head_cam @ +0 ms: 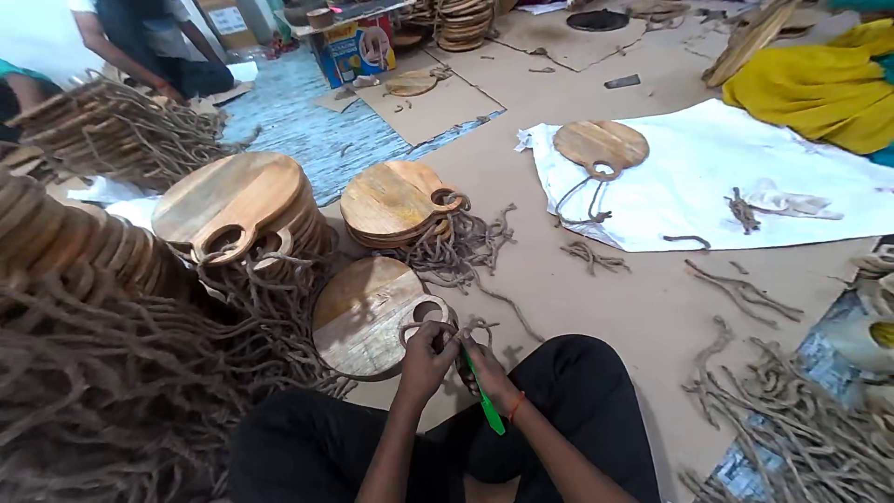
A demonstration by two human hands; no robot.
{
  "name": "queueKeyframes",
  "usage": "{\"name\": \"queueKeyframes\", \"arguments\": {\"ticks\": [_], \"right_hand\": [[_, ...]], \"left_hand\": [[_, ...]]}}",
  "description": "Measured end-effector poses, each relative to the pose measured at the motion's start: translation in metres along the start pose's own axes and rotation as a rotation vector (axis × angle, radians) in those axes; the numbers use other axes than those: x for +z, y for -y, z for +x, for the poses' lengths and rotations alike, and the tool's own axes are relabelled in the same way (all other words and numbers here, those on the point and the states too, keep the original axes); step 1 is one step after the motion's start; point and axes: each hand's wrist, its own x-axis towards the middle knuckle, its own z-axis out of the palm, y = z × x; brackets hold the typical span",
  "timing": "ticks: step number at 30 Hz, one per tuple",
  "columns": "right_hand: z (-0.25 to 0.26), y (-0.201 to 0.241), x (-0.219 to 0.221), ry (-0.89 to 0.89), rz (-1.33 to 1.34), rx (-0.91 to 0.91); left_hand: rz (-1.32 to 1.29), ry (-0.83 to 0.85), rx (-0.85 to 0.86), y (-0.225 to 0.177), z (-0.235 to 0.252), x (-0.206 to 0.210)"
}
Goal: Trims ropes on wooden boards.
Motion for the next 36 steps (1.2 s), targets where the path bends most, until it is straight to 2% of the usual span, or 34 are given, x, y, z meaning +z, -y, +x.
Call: {"name": "queueKeyframes", "arguments": {"ticks": [4, 6, 9, 12, 19, 24, 26, 29, 31, 34, 36], "right_hand": [[-0.006, 0.004, -0.001, 0.141, 0.144, 0.074], [-0.009, 0.004, -0.002, 0.251, 0.203, 0.093], [-0.013, 0.001, -0.002, 0.386, 0.269, 0.136], [-0.014, 0.0, 0.0, 0.397, 0.285, 0.121], [-0.012, 0.001, 0.013, 0.18, 0.331, 0.016], [-0.012, 0.001, 0.013, 0.166, 0.317, 0.181], [-0.01, 0.002, 0.012, 0.208, 0.38, 0.195], [-0.012, 0.004, 0.015, 0.148, 0.407, 0.182], [-0.014, 0.004, 0.02, 0.1, 0.401, 0.189], [-0.02, 0.002, 0.031, 0.037, 0.358, 0.143], [-0.024, -0.001, 0.04, -0.007, 0.313, 0.078]], "left_hand": [[-0.266, 0.001, -0.126, 0.002, 0.002, 0.001], [-0.391, 0.118, -0.162, 0.009, 0.004, -0.004], [-0.463, 0.331, -0.122, 0.017, 0.002, -0.009], [-0.518, 0.416, -0.108, 0.012, -0.001, -0.008], [-0.346, 0.215, -0.116, 0.005, 0.002, 0.0], [-0.235, 0.187, -0.144, 0.012, 0.003, -0.002], [-0.268, 0.193, -0.151, 0.013, 0.004, -0.003], [-0.309, 0.172, -0.156, 0.012, 0.004, 0.002], [-0.296, 0.093, -0.155, 0.011, 0.003, 0.009], [-0.11, -0.089, -0.141, 0.014, 0.005, 0.015], [-0.007, -0.129, -0.115, 0.02, 0.01, 0.013]]}}
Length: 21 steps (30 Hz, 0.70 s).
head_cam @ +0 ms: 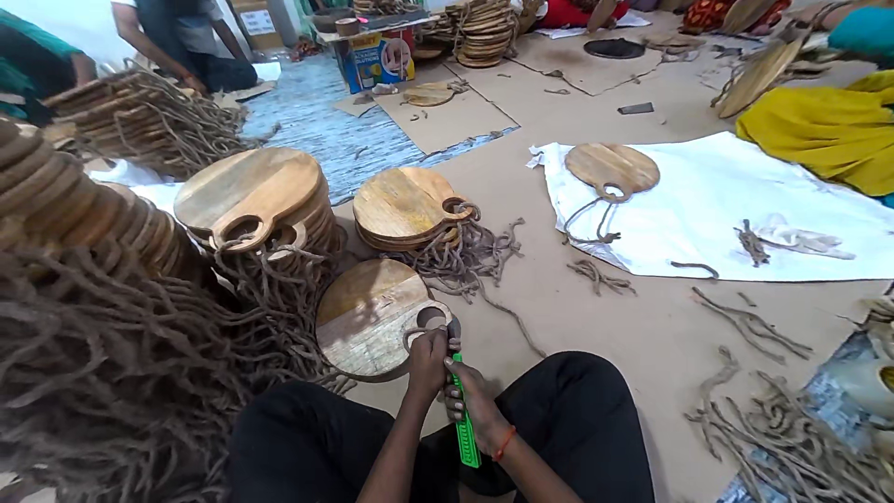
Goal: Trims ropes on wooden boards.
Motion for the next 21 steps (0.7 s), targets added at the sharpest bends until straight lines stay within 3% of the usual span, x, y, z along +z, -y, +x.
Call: {"name": "queueKeyframes", "arguments": {"ticks": [6, 9, 11, 13, 16, 19, 21], "right_hand": [[-0.017, -0.026, 0.023, -0.163, -0.14, -0.124], [-0.056, -0.028, 0.038, -0.305, -0.243, -0.32], [-0.067, -0.012, 0.02, -0.36, -0.159, -0.399], [-0.05, -0.001, -0.009, -0.367, -0.155, -0.359], [-0.012, 0.013, -0.035, -0.241, -0.331, -0.334], [0.014, 0.017, -0.029, -0.112, -0.469, -0.327], [0.028, 0.014, -0.02, -0.121, -0.515, -0.346]], "left_hand": [[0.177, 0.014, 0.032, 0.01, 0.007, -0.003], [0.163, -0.193, -0.277, 0.007, 0.013, -0.041], [0.052, -0.364, -0.375, 0.008, 0.024, -0.06], [-0.027, -0.298, -0.333, -0.002, 0.027, -0.052], [-0.221, -0.136, -0.29, -0.003, 0.018, -0.026], [-0.198, 0.02, -0.299, -0.001, 0.002, -0.017], [-0.163, 0.053, -0.265, -0.005, -0.002, -0.015]]}}
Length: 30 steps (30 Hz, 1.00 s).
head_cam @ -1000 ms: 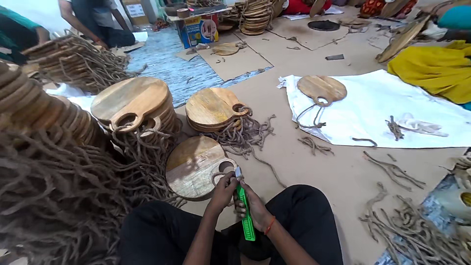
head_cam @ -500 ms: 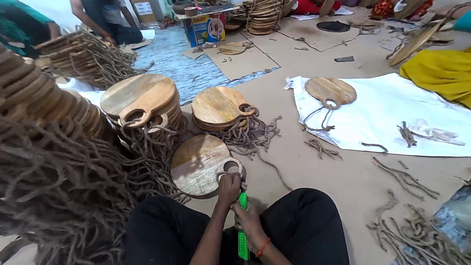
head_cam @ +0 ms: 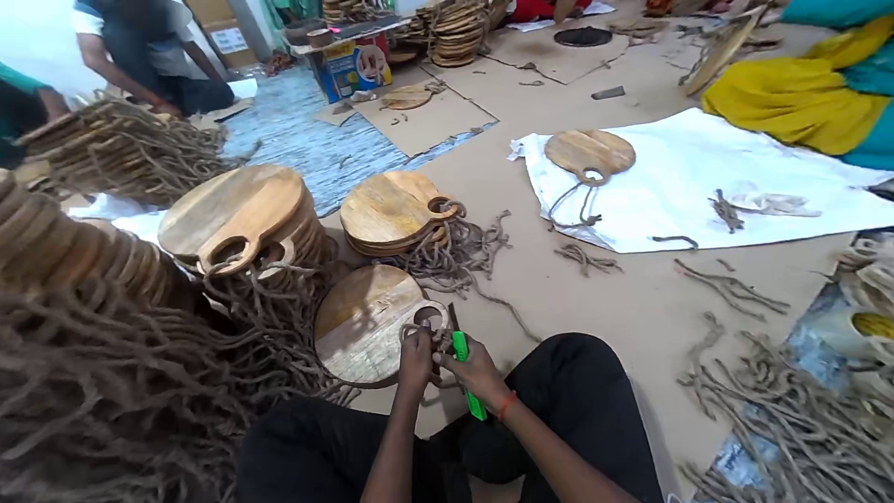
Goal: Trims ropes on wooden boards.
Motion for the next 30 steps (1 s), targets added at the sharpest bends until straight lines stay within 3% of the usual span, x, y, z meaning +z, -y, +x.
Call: {"name": "queueKeyframes", "arguments": {"ticks": [4, 7, 9, 11, 14, 17, 20, 25, 30], "right_hand": [[0.001, 0.007, -0.006, -0.201, 0.049, -0.001], [-0.038, 0.036, -0.063, -0.427, -0.09, -0.129], [-0.082, 0.059, -0.122, -0.62, -0.225, -0.253], [-0.129, 0.075, -0.185, -0.773, -0.43, -0.354], [-0.185, 0.108, -0.239, -0.764, -0.661, -0.208], [-0.188, 0.123, -0.221, -0.681, -0.496, -0.126], [-0.127, 0.091, -0.172, -0.501, -0.033, -0.088], [-0.003, 0.033, -0.081, -0.17, 0.074, 0.283], [0.005, 0.005, -0.056, 0.075, 0.457, 0.481]], "left_hand": [[0.067, -0.076, 0.012, 0.005, 0.003, -0.003], [0.107, -0.305, -0.024, 0.008, 0.011, -0.015], [0.202, -0.357, -0.042, 0.006, 0.013, -0.019], [0.346, -0.245, -0.065, 0.002, 0.013, -0.015], [0.688, 0.052, -0.094, 0.011, 0.023, 0.006], [0.929, 0.235, -0.153, 0.024, 0.031, 0.022], [1.004, 0.257, -0.152, 0.009, 0.021, 0.021], [0.978, 0.236, 0.194, -0.037, -0.042, 0.021], [0.855, 0.342, 0.537, -0.019, -0.067, 0.03]]}}
